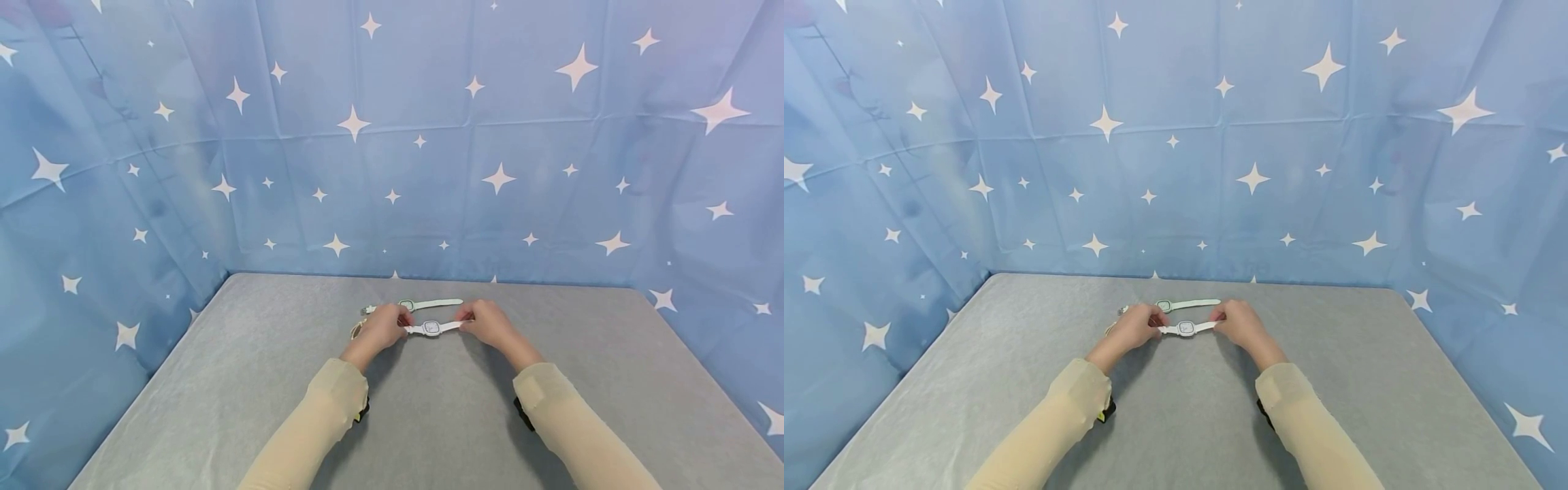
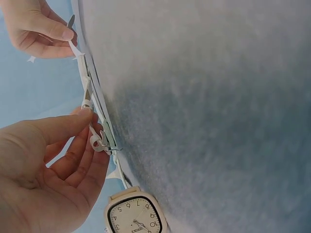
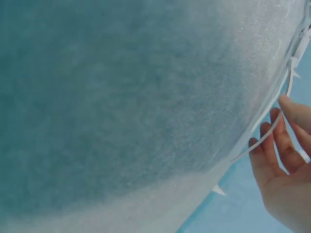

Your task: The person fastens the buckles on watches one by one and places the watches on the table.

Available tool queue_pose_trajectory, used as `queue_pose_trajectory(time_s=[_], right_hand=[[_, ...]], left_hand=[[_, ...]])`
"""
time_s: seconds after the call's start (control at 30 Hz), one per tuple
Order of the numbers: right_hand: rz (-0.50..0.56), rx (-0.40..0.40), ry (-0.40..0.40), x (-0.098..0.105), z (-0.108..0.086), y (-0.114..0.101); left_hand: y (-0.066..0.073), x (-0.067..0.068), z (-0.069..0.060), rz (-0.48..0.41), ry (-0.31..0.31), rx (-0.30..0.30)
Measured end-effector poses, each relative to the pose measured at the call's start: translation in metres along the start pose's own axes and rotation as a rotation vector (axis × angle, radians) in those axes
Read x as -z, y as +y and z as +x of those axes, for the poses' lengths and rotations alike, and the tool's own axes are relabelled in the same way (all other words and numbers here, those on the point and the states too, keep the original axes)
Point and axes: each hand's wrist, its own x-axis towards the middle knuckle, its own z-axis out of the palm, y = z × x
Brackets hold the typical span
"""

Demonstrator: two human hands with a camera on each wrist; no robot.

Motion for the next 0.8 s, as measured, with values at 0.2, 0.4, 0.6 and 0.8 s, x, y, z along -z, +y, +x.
queue_pose_trajectory(time_s=[0.2, 0.4, 0.6, 0.8], right_hand=[[0.007, -0.005, -0.009, 0.002, -0.002, -0.001], [0.011, 0.035, 0.022, 0.004, -0.006, -0.002], [0.002, 0.057, 0.040, 0.007, -0.008, -0.004], [0.013, 0.051, 0.025, 0.010, -0.010, -0.007]], left_hand=[[0.000, 0.001, -0.001, -0.007, 0.007, -0.021], [0.000, 0.003, -0.003, -0.005, 0.015, -0.043], [0.001, 0.004, -0.005, 0.004, 0.016, -0.051], [0.001, 0.004, -0.007, 0.015, 0.027, -0.075]])
